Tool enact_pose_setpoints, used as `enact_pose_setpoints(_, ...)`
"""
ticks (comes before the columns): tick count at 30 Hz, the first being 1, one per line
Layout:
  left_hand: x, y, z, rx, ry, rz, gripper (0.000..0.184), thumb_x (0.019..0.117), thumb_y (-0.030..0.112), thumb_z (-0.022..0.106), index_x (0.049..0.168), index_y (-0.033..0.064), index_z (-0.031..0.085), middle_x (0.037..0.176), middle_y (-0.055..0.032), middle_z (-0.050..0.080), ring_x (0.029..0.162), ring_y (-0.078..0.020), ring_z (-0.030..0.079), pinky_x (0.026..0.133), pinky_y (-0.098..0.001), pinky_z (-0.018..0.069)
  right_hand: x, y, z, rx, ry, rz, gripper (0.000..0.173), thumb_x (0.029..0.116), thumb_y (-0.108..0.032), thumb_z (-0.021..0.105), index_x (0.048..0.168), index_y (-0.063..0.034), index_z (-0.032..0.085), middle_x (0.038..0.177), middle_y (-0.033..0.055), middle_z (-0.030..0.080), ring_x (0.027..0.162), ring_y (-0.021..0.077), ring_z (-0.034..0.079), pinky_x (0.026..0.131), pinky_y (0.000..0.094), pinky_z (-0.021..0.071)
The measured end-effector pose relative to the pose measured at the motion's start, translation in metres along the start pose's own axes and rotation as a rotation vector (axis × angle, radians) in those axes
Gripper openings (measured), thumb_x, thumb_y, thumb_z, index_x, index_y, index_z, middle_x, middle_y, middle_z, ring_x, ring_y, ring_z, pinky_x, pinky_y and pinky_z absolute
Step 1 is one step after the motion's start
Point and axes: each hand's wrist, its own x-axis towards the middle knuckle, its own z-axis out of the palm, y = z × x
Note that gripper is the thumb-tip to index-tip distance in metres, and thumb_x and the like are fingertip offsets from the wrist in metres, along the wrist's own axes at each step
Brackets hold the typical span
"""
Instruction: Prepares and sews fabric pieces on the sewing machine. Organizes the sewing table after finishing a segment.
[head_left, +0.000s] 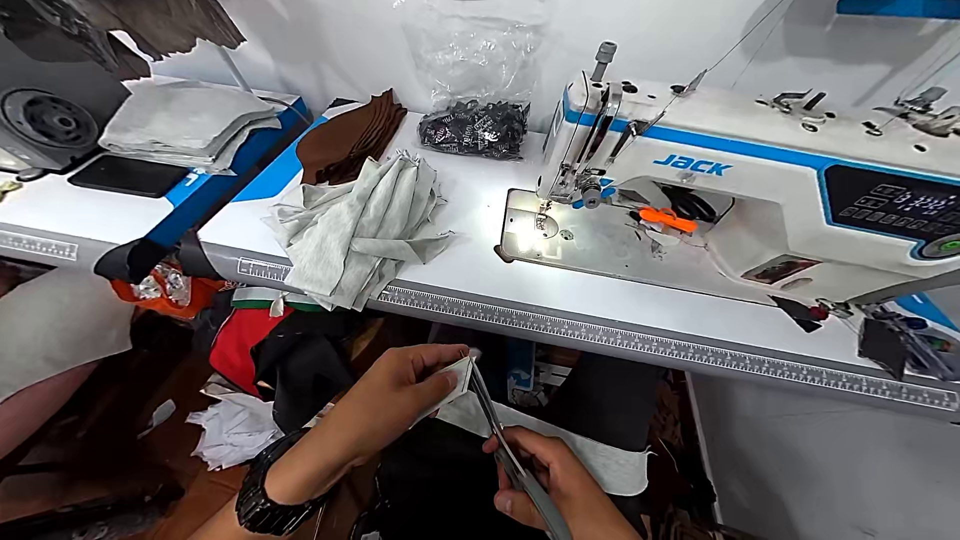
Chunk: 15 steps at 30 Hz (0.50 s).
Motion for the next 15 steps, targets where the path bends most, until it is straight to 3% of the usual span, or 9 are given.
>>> enact_pose_setpoints(5,-0.005,-0.001,-0.001,-0.024,-0.014,0.024,0.032,0.0994,0.019,0.063,0.13,0.014,0.072,0.093,-0.0044,0.074,0.072,-0.0111,0.066,0.065,-0.0232,0.0557,0.005,-0.003,-0.006,0.014,0.037,0.007,0.053,0.0909,-0.043,0.077,0.126,-0.0049,0.065,0.081,0.0001,0.067,0.064,0.0059,0.06,0.055,0.0233,0.052)
enact_pose_setpoints(10,-0.005,-0.003,0.0,-0.03,-0.009,0.046,0.032,0.1003,0.02,0.062,0.131,0.0141,0.071,0.094,-0.0046,0.074,0.074,-0.0116,0.067,0.067,-0.0236,0.0563,0.005,-0.004,-0.004,-0.019,0.051,0.01,0.047,0.091,-0.037,0.078,0.124,-0.005,0.066,0.08,-0.0001,0.067,0.062,0.0059,0.06,0.055,0.0231,0.0519)
enact_pose_setpoints(13,-0.004,-0.003,0.0,-0.012,0.0,0.057,0.031,0.1005,0.02,0.063,0.129,0.0143,0.072,0.092,-0.0036,0.074,0.072,-0.0112,0.067,0.066,-0.0233,0.0563,0.002,-0.008,-0.003,-0.164,0.142,0.006,0.04,0.0879,-0.031,0.082,0.118,-0.0063,0.07,0.074,-0.0001,0.068,0.057,0.0056,0.06,0.051,0.0235,0.0517)
enact_pose_setpoints(15,-0.007,0.001,-0.005,0.002,0.011,0.085,0.03,0.1002,0.021,0.063,0.128,0.0144,0.073,0.091,-0.0035,0.074,0.072,-0.012,0.067,0.065,-0.0244,0.0569,-0.003,-0.014,-0.013,-0.252,0.243,-0.016,0.048,0.0849,-0.034,0.084,0.122,-0.0075,0.069,0.075,-0.0005,0.069,0.059,0.0072,0.062,0.052,0.0261,0.0536)
